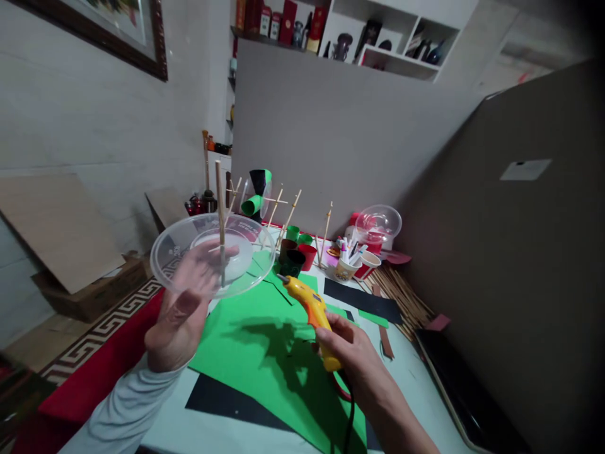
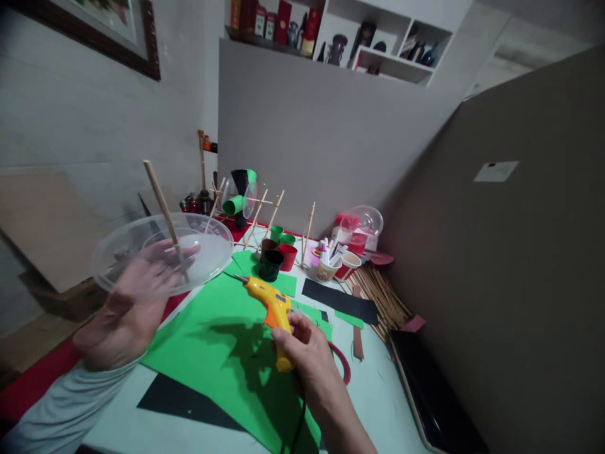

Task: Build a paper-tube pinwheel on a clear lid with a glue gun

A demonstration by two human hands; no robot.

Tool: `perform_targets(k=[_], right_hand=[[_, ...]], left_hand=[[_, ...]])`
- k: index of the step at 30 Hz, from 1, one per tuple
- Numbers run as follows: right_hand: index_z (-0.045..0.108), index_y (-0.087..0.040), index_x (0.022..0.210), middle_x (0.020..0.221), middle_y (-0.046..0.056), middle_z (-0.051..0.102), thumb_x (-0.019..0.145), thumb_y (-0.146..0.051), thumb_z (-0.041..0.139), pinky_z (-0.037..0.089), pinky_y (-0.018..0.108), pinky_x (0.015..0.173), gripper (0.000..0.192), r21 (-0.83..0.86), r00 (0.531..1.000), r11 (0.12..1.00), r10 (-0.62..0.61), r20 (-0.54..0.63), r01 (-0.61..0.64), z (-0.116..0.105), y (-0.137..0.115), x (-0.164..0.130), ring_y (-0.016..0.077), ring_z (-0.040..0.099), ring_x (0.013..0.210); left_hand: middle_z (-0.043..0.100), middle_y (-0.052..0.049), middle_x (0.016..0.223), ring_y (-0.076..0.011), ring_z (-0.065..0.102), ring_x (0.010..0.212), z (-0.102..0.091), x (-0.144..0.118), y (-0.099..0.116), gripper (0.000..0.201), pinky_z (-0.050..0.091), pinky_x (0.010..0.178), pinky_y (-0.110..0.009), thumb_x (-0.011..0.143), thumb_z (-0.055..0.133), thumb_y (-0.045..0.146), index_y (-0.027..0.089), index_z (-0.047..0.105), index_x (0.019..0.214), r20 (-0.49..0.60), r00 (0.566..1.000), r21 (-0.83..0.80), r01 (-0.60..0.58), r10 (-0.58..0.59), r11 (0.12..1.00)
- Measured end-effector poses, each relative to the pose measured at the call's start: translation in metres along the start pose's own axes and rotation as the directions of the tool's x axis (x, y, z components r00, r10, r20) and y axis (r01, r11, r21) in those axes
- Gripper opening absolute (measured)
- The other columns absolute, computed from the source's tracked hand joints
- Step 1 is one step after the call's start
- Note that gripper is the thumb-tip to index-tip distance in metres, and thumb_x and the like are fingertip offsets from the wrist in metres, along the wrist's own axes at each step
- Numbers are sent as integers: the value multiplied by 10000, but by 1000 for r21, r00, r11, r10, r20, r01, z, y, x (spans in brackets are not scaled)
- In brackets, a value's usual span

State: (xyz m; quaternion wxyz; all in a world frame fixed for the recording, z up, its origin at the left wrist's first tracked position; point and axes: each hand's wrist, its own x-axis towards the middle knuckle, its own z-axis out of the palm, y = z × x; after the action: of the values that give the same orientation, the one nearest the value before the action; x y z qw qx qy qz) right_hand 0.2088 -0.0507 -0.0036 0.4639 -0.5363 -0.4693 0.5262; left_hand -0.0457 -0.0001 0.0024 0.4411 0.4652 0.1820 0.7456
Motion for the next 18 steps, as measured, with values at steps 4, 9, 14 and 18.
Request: perform_targets(k=[4,9,14,18], right_hand=[[670,-153,883,717,7,580,680,-593,893,408,189,549,533,222,996,972,65,55,-75,5,-9,-16,91,513,607],[770,-194,1014,969,62,689,676,-515,936,577,218,701,495,427,992,904,78,-98,-28,9,-28,-28,164,675,860],[768,-224,1032,929,40,715,808,-506,851,575,198,682,369,261,947,911,-303,-107,321,11,-54,-19,121,636,743],[767,-212,1028,729,17,692,896,-504,774,498,207,531,321,58,915,914,-399,-52,402,22,-50,-20,106,555,555]], left_hand=[[673,-130,1420,-357,542,1424,2,5,10,660,339,1291,-512,763,766,561,173,686,1290,-87,982,-144,152,-166,978],[709,-118,1361,-331,552,1408,-2,11,12,680,404,1236,-459,729,799,572,182,695,1276,-20,985,-94,170,-173,981],[685,-99,1396,-288,544,1416,-5,25,9,638,430,1190,-368,798,751,499,222,640,1362,230,969,50,82,-91,995],[624,-108,1455,-321,521,1423,-6,30,-2,683,428,1193,-406,815,742,544,244,596,1411,330,943,162,-8,-46,987]])
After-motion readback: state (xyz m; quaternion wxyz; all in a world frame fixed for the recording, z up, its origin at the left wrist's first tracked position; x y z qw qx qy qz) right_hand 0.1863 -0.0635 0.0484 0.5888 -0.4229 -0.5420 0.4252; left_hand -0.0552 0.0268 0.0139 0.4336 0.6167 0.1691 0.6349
